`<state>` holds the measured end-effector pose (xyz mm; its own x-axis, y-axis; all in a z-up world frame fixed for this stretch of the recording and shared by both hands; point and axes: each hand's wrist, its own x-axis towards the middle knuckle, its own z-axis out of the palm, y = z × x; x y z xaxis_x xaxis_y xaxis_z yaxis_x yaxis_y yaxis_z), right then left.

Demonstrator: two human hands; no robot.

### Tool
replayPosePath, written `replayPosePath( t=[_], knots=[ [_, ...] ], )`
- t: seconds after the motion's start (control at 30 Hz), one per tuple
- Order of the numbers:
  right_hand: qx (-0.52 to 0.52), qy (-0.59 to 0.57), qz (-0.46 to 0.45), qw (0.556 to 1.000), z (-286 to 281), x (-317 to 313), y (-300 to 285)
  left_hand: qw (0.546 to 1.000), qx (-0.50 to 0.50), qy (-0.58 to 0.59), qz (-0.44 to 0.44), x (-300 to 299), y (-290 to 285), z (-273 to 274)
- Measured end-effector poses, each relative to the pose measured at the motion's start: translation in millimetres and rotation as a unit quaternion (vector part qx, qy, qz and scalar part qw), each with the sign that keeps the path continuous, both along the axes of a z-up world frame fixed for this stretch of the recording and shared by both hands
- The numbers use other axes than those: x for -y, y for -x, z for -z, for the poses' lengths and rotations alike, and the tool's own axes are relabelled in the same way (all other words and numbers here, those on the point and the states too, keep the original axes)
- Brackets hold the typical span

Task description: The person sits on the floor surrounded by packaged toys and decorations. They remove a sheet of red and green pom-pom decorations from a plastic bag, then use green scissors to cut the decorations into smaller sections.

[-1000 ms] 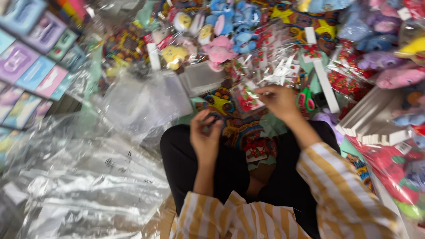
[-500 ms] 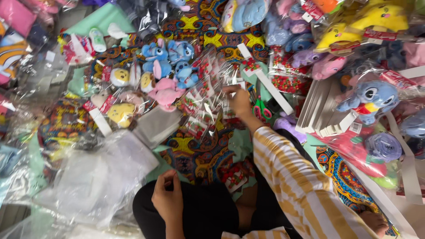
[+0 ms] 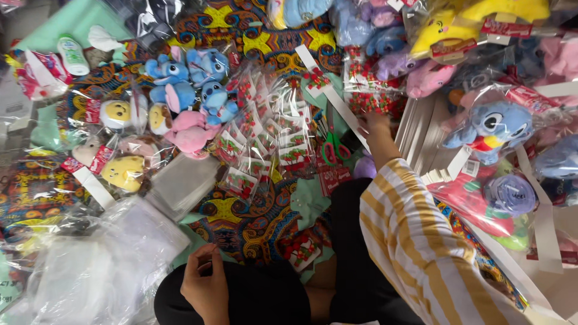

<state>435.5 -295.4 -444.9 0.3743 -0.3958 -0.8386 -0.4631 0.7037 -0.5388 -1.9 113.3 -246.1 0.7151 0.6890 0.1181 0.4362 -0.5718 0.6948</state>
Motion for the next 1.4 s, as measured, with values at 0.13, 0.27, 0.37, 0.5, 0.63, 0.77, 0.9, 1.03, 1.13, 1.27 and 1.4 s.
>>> replayPosePath(
  t=[0.13, 0.27, 0.37, 0.5, 0.63, 0.77, 0.9, 1.03, 1.13, 1.27, 1.4],
  knots=[
    [0.032, 0.451, -0.503, 0.737, -106, -41, 54, 1.000, 0.012, -0.002, 0.003, 1, 1, -1],
    [-0.153, 0.579, -0.683, 0.418, -116, -4, 31, 1.000, 0.026, -0.013, 0.010, 1, 2, 0],
    [-0.123, 0.561, -0.768, 0.283, -109, 42, 33, 1.000, 0.018, -0.012, 0.002, 0, 2, 3],
    [-0.108, 0.580, -0.778, 0.218, -87, 68, 25, 1.000, 0.026, -0.006, -0.004, 1, 2, 2],
    [-0.083, 0.570, -0.785, 0.226, -83, 81, 21, 0.999, 0.047, -0.010, 0.006, 1, 6, -1],
    [-0.047, 0.569, -0.789, 0.229, -100, 87, 32, 0.999, 0.031, -0.013, 0.005, 1, 6, 1],
    [0.002, 0.553, -0.797, 0.241, -113, 102, 37, 0.999, 0.029, -0.013, 0.006, 1, 5, 1],
    [0.127, 0.476, -0.800, 0.342, -145, 98, 51, 0.999, 0.031, -0.031, 0.012, 0, 3, 2],
    [0.158, 0.436, -0.796, 0.389, -150, 97, 52, 0.999, 0.025, -0.026, 0.009, 2, 0, 1],
    [0.151, 0.423, -0.801, 0.397, -156, 93, 57, 0.999, 0.021, -0.045, 0.007, -1, 1, 6],
    [0.178, 0.457, -0.808, 0.327, -102, 91, 35, 0.999, -0.001, -0.054, -0.006, 3, 2, 4]
  ],
)
